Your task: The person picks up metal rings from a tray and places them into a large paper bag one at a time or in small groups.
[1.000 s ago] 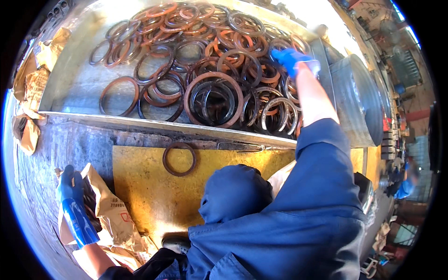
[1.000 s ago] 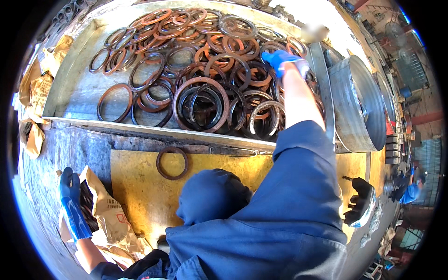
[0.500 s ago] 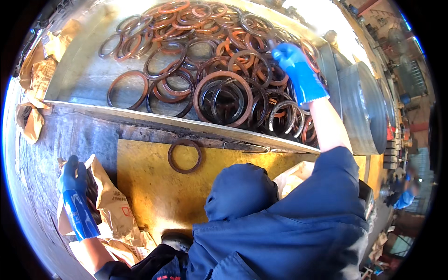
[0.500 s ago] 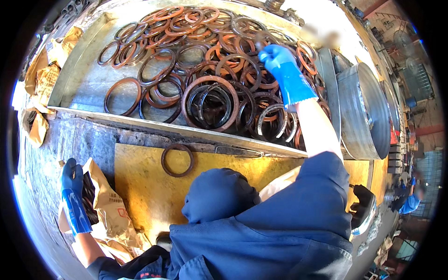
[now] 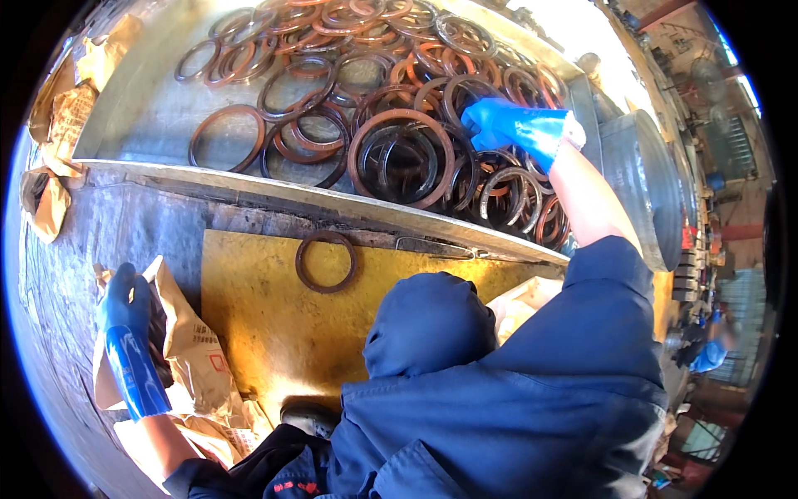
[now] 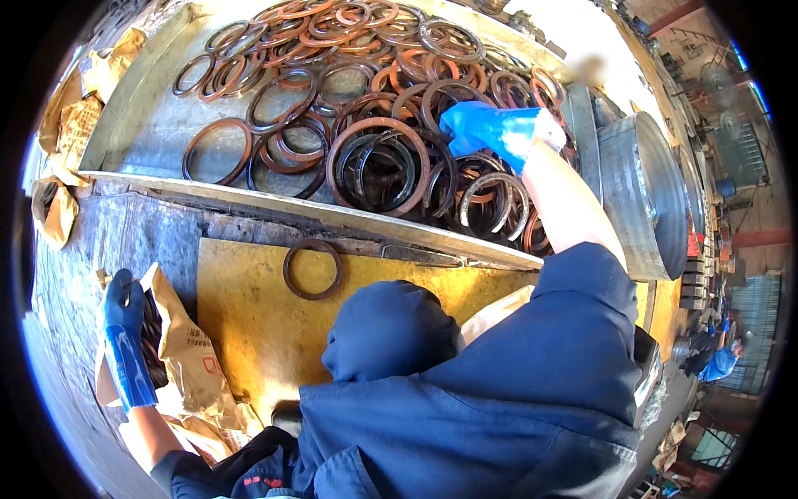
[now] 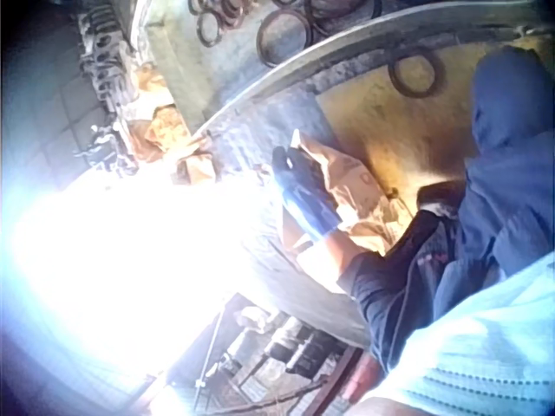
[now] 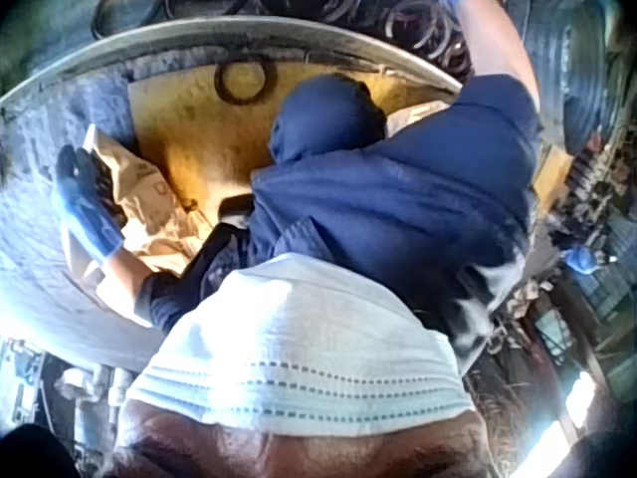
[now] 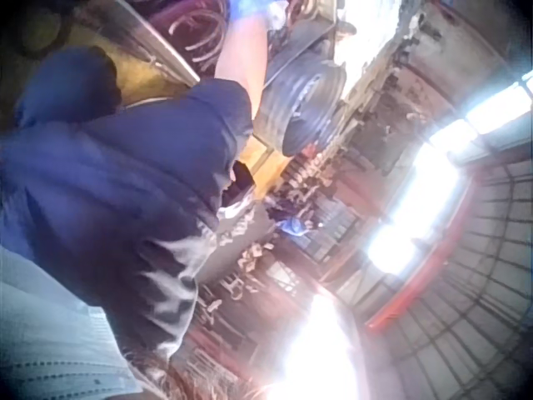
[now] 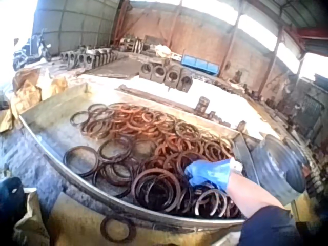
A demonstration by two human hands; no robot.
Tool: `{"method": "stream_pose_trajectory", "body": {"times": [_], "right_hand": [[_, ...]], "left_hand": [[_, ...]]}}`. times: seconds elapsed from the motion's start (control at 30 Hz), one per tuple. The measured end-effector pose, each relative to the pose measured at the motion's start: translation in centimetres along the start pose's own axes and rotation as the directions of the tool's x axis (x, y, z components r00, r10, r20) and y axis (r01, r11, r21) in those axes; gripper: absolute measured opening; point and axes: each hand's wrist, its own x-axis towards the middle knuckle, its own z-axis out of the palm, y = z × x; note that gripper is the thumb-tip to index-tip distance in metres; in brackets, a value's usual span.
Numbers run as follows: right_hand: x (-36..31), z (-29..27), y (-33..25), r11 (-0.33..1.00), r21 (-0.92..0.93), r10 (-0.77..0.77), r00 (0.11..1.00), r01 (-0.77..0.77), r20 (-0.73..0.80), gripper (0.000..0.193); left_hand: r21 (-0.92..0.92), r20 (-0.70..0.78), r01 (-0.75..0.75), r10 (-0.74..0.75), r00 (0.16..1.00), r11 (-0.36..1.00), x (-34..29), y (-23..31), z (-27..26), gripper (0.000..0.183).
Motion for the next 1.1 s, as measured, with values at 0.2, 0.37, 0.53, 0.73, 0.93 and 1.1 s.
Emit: {"method": "stream_pose_trajectory", "body": {"times": [0.2,0.37,0.53,0.73,0.93,1.1], "right_hand": [[0.4,2.1,1.8,0.972,0.003,-0.233,0.963,0.235,-0.137,0.035],[-0.3,1.5,0.9,0.999,0.005,-0.032,0.997,0.033,-0.068,0.03],[-3.5,-0.8,-0.3,0.998,-0.045,-0.057,0.993,0.053,-0.098,0.031],[-9.9,-3.4,3.3,0.974,-0.114,0.145,0.921,-0.198,-0.361,0.044],[-15.3,2.6,14.1,0.772,0.561,0.578,0.696,-0.297,-0.426,0.038],[-13.2,8.1,8.6,0.355,0.932,0.707,0.674,-0.076,-0.215,0.045]], "left_hand": [[0.023,0.014,0.006,-0.007,1.0,1.0,-0.3,1.3,-0.6,0.042],[0.01,0.033,-0.023,0.023,0.999,1.0,0.4,2.2,0.0,0.042],[-0.056,0.055,0.057,-0.054,0.997,0.997,0.0,0.5,-0.3,0.045],[-0.067,0.065,0.002,0.002,0.998,0.998,1.2,-3.2,1.8,0.049],[-0.001,0.189,0.039,-0.039,0.981,0.999,1.9,0.0,1.5,0.054],[-0.03,0.149,0.03,-0.025,0.989,0.999,1.3,-2.4,2.1,0.05]]}}
